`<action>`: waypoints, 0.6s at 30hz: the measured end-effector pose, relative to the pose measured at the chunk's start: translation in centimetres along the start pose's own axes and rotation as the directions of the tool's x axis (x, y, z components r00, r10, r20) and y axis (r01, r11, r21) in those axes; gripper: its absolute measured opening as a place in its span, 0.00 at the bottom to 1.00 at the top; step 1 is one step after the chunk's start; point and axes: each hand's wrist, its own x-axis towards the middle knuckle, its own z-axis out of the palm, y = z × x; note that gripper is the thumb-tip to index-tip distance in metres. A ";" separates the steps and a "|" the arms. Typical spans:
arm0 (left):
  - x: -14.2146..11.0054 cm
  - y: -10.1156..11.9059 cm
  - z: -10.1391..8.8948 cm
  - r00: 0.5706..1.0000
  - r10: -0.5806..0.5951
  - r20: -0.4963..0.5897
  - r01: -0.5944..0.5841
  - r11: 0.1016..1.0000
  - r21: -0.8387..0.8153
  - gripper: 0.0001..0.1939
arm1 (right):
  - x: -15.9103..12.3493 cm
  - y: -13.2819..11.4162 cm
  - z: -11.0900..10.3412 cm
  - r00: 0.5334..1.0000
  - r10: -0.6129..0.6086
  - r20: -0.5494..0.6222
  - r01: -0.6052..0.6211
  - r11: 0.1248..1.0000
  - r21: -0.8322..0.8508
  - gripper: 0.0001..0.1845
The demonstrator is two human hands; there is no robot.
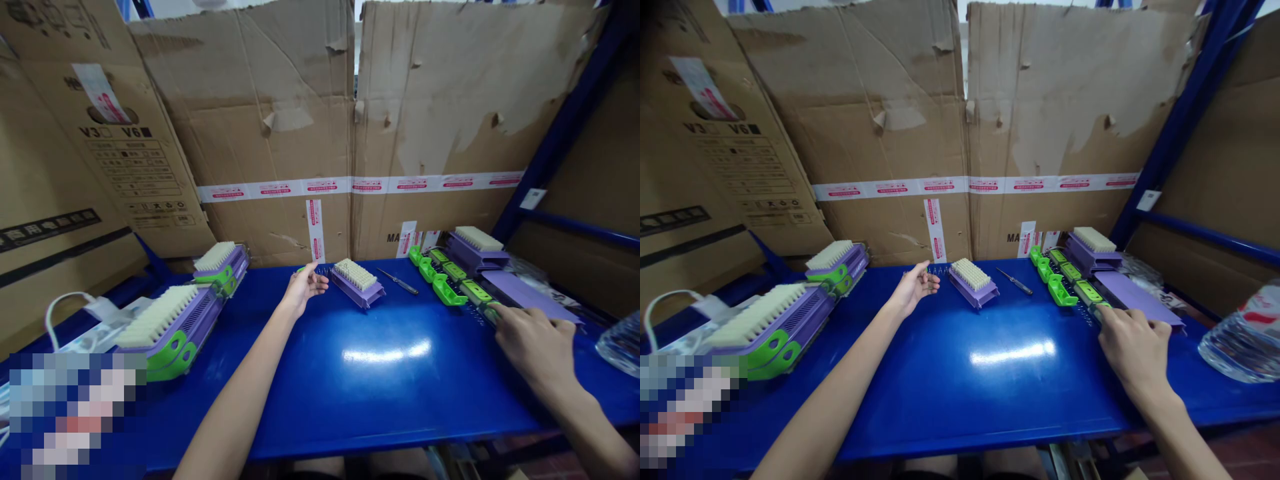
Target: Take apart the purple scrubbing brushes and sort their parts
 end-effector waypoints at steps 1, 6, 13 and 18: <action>0.0 -0.1 0.0 1.000 0.003 -0.004 -0.003 1.000 0.004 0.24 | 0.0 0.0 0.1 1.000 0.007 -0.017 -0.007 1.000 0.015 0.13; -0.1 -0.2 0.1 0.999 0.044 0.025 -0.046 0.996 0.076 0.25 | 0.2 -1.0 0.1 0.977 0.062 -0.204 -0.026 0.984 0.177 0.16; -1.5 0.0 1.5 0.976 0.040 0.214 -0.105 0.948 0.301 0.27 | 1.8 -7.4 -3.2 0.921 -0.066 -0.384 0.310 0.723 0.617 0.16; -2.9 -0.4 3.0 0.905 0.003 0.425 -0.184 0.904 0.385 0.27 | 2.4 -13.7 -7.0 0.874 -0.338 -0.349 0.480 0.491 0.727 0.22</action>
